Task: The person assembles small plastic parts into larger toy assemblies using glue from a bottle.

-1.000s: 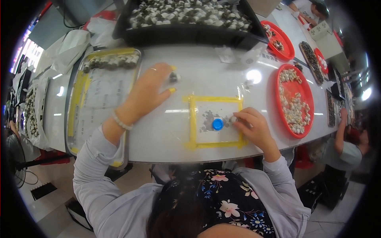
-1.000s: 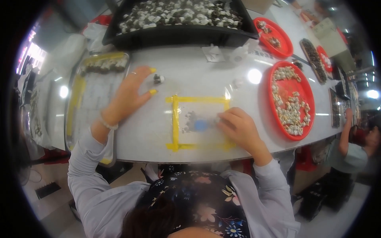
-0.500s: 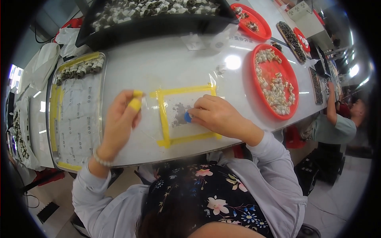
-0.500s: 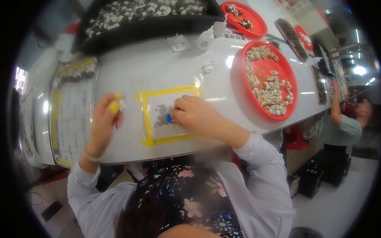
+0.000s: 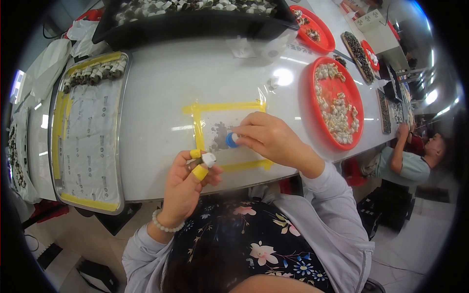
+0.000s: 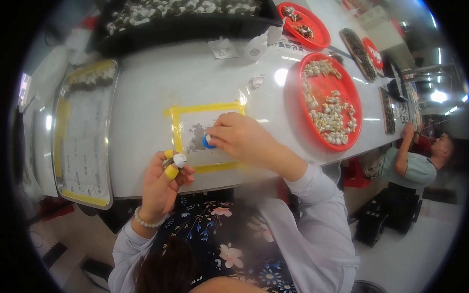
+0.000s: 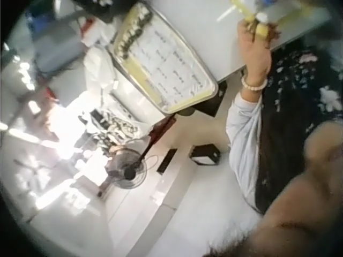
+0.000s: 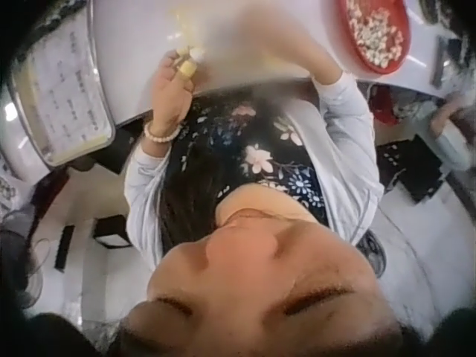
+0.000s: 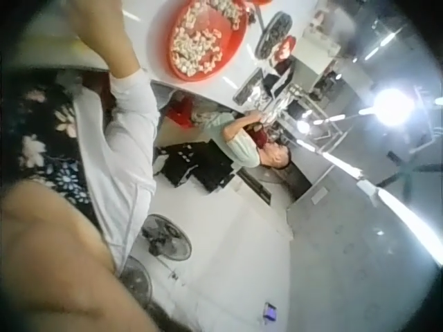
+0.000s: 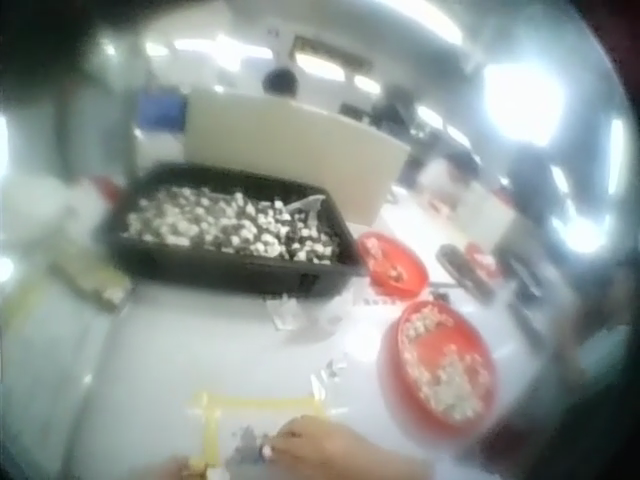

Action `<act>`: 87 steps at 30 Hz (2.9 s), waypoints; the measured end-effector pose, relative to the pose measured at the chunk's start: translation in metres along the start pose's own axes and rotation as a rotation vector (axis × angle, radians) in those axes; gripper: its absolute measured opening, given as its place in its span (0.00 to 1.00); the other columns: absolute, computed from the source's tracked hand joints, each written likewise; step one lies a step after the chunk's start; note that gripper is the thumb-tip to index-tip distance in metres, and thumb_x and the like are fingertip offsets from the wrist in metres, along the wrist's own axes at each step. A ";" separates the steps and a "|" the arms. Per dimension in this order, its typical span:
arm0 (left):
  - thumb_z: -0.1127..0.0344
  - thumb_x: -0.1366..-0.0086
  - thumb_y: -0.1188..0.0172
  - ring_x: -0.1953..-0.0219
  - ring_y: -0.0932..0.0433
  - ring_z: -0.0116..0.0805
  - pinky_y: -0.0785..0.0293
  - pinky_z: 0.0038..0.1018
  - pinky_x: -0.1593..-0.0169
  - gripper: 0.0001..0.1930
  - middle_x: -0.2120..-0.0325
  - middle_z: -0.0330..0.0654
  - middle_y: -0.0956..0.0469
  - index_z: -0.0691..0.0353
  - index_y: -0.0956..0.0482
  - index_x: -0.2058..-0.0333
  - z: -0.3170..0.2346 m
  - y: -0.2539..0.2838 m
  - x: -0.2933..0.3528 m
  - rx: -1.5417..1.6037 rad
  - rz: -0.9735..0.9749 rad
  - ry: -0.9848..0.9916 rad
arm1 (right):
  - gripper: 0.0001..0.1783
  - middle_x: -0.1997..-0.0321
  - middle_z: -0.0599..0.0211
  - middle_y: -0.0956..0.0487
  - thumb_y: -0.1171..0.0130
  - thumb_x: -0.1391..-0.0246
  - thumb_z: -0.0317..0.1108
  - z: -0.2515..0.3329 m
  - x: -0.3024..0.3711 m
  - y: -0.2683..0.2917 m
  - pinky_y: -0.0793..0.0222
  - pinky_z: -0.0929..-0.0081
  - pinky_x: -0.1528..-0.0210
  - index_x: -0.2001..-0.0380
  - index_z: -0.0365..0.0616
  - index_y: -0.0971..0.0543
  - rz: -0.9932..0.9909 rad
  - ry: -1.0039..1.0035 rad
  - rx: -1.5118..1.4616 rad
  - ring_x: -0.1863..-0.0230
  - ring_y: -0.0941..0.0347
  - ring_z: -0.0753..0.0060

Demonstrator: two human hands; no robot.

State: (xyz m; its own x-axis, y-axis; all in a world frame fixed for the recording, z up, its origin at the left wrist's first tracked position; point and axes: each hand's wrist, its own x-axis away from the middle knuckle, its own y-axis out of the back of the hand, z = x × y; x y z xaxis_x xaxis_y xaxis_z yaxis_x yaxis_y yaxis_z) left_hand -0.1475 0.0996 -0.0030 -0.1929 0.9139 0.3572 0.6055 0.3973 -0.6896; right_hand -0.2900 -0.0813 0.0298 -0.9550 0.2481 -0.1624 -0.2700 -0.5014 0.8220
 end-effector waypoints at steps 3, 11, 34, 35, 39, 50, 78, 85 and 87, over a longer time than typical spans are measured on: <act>0.73 0.39 0.47 0.65 0.24 0.32 0.28 0.26 0.62 0.11 0.64 0.44 0.24 0.66 0.32 0.57 0.010 -0.002 -0.009 0.030 -0.015 -0.060 | 0.12 0.70 0.62 0.25 0.41 0.53 0.27 0.001 0.004 0.000 0.34 0.78 0.66 0.63 0.39 0.22 -0.024 -0.183 -0.206 0.69 0.28 0.68; 0.77 0.42 0.45 0.61 0.24 0.33 0.25 0.28 0.58 0.13 0.63 0.45 0.24 0.68 0.29 0.57 0.016 0.000 -0.020 0.067 0.016 -0.070 | 0.11 0.66 0.66 0.23 0.43 0.50 0.28 0.004 0.011 -0.005 0.35 0.81 0.64 0.61 0.38 0.23 -0.072 -0.390 -0.541 0.67 0.29 0.76; 0.77 0.43 0.44 0.69 0.21 0.39 0.23 0.30 0.63 0.10 0.66 0.49 0.23 0.69 0.28 0.61 0.031 0.002 -0.019 -0.124 0.019 -0.215 | 0.14 0.70 0.62 0.24 0.38 0.58 0.24 0.022 0.004 -0.012 0.33 0.77 0.70 0.64 0.39 0.21 -0.072 -0.036 -0.231 0.71 0.27 0.65; 0.77 0.43 0.44 0.69 0.22 0.38 0.23 0.30 0.63 0.10 0.67 0.49 0.23 0.69 0.28 0.62 0.031 0.001 -0.019 -0.138 0.014 -0.222 | 0.14 0.70 0.62 0.24 0.38 0.58 0.24 0.023 0.004 -0.010 0.33 0.77 0.70 0.64 0.39 0.21 -0.072 -0.031 -0.233 0.71 0.27 0.65; 0.78 0.43 0.44 0.67 0.22 0.33 0.24 0.25 0.61 0.10 0.66 0.46 0.23 0.71 0.27 0.61 0.032 0.003 -0.019 -0.080 0.029 -0.229 | 0.14 0.71 0.61 0.24 0.38 0.59 0.24 0.025 0.000 -0.008 0.33 0.77 0.71 0.64 0.39 0.21 -0.022 -0.039 -0.184 0.71 0.27 0.66; 0.80 0.50 0.42 0.68 0.26 0.24 0.29 0.20 0.62 0.13 0.66 0.39 0.25 0.67 0.28 0.63 -0.074 0.029 0.008 -0.797 -0.212 -0.612 | 0.16 0.69 0.63 0.23 0.44 0.50 0.27 -0.006 0.013 0.008 0.33 0.78 0.66 0.56 0.36 0.26 -0.277 -0.149 -0.330 0.70 0.28 0.72; 0.70 0.52 0.41 0.64 0.30 0.41 0.33 0.30 0.61 0.18 0.66 0.47 0.29 0.67 0.32 0.61 -0.197 0.033 -0.093 -1.668 -0.402 -0.823 | 0.17 0.71 0.62 0.25 0.43 0.52 0.25 -0.029 0.005 0.030 0.33 0.77 0.67 0.55 0.39 0.26 -0.330 -0.249 -0.249 0.71 0.30 0.68; 0.61 0.55 0.35 0.58 0.28 0.43 0.33 0.30 0.54 0.31 0.60 0.53 0.28 0.68 0.34 0.53 -0.264 -0.001 -0.202 -2.008 -0.239 -0.854 | 0.29 0.56 0.52 0.28 0.42 0.53 0.37 -0.032 -0.111 0.108 0.34 0.65 0.55 0.47 0.41 0.34 -0.290 -0.124 0.098 0.58 0.29 0.53; 0.54 0.58 0.32 0.52 0.30 0.47 0.34 0.32 0.49 0.41 0.53 0.57 0.30 0.68 0.37 0.47 -0.274 -0.008 -0.231 -1.901 -0.162 -0.278 | 0.32 0.53 0.50 0.29 0.41 0.55 0.41 -0.068 -0.160 0.107 0.36 0.62 0.52 0.47 0.40 0.35 -0.234 -0.188 0.182 0.54 0.31 0.49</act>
State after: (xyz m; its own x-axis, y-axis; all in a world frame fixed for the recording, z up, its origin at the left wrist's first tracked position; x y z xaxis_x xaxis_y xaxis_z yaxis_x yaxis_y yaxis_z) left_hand 0.1036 -0.1379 0.0930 -0.3078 0.9450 0.1104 0.4538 0.0438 0.8900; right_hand -0.1747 -0.2311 0.1070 -0.8262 0.4954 -0.2683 -0.4364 -0.2615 0.8609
